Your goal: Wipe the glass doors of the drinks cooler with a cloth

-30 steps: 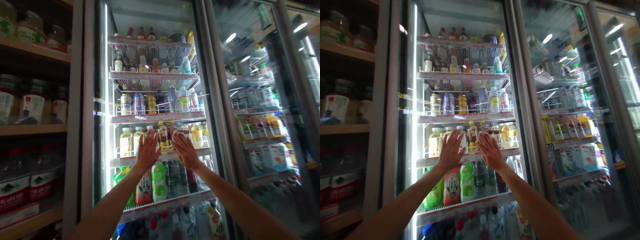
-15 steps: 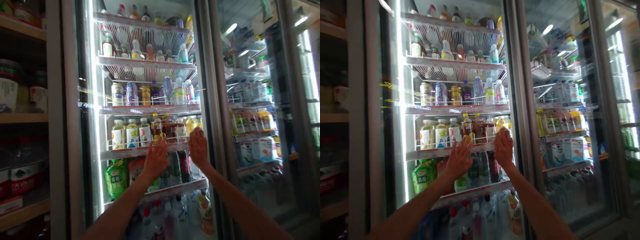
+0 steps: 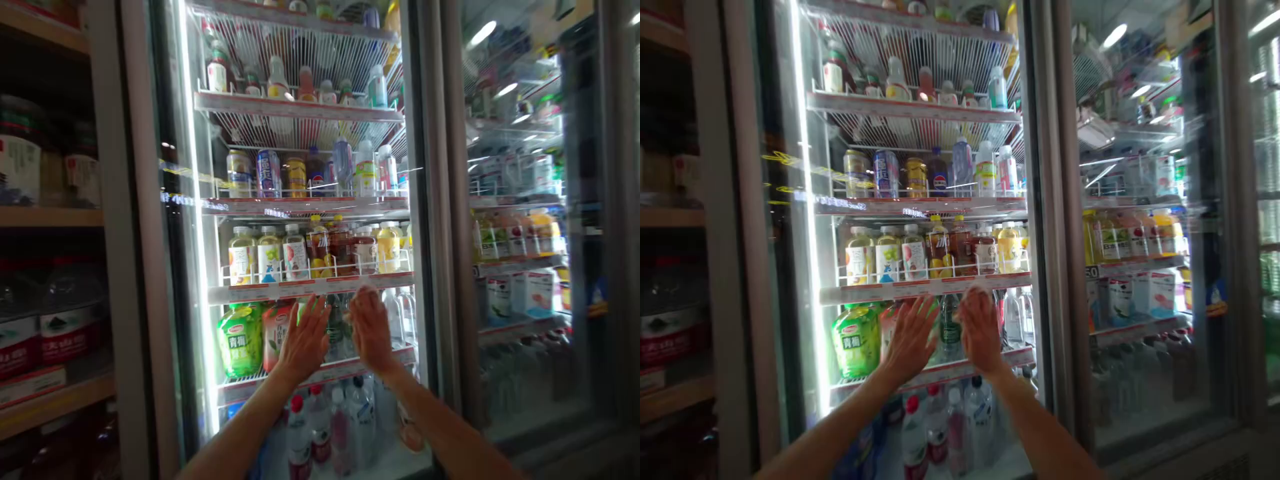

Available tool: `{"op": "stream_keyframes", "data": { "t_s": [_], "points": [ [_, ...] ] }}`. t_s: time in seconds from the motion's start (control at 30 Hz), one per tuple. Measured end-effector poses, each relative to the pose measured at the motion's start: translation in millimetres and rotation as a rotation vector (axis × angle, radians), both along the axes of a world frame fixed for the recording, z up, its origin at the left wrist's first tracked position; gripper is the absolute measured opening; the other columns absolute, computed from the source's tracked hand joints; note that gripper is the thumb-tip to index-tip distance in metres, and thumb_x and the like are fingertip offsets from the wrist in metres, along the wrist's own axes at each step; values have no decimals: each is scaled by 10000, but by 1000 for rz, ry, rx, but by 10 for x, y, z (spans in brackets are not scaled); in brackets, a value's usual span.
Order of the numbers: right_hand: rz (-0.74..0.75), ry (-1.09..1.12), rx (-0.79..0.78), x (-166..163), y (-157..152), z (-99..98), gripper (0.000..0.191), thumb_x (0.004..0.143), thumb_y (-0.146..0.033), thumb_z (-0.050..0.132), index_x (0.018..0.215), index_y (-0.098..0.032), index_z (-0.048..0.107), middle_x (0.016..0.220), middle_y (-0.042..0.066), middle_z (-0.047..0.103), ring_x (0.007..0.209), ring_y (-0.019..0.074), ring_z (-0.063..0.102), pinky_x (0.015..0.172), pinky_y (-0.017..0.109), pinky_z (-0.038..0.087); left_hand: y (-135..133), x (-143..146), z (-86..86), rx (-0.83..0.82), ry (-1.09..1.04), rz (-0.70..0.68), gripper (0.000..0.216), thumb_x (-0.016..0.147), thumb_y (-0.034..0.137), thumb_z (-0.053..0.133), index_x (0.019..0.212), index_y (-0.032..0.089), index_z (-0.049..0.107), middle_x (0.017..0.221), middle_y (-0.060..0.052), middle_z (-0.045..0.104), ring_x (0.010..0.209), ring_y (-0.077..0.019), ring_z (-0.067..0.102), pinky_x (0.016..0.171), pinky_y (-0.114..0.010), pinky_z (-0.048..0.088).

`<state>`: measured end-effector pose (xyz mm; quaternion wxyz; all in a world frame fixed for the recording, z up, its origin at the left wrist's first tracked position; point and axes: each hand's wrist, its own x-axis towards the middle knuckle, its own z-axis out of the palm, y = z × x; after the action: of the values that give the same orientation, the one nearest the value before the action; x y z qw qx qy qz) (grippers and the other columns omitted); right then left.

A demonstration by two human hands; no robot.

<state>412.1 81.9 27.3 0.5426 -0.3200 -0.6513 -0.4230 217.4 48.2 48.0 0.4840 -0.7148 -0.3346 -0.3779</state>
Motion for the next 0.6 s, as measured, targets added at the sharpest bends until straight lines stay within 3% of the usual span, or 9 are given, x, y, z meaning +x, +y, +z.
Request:
{"op": "stream_keyframes", "data": {
  "t_s": [0.1,0.27,0.43,0.6],
  "points": [
    [34,-201,-53,-98,-17,-50,577,851,-134,401,1410,-255,325,1477,42,342,1395,237,217,1117,489,220,-14,-116,-83,7,-12,7,483,820,263,496,1290,160,451,1378,-104,462,1383,-224,231,1152,-445,123],
    [-51,216,-26,-154,0,-42,588,854,-174,415,1428,-199,290,1511,123,237,1405,310,155,1061,579,241,-70,-289,-191,-39,-37,16,542,810,244,505,1336,168,396,1398,-101,437,1389,-228,212,1151,-455,140],
    [40,-207,-102,-398,-93,-130,580,829,-152,422,1397,-249,358,1440,56,405,1384,236,247,1120,498,198,-139,-403,-279,-33,-87,20,574,817,228,485,1370,160,344,1399,-121,430,1392,-234,199,1146,-479,151],
    [-5,101,-80,-484,-107,-49,573,851,-179,399,1417,-212,319,1488,97,307,1404,283,169,1091,556,194,-215,-579,-346,-24,-140,48,595,824,184,469,1392,161,292,1395,-126,434,1395,-233,188,1131,-487,181]
  ]
}}
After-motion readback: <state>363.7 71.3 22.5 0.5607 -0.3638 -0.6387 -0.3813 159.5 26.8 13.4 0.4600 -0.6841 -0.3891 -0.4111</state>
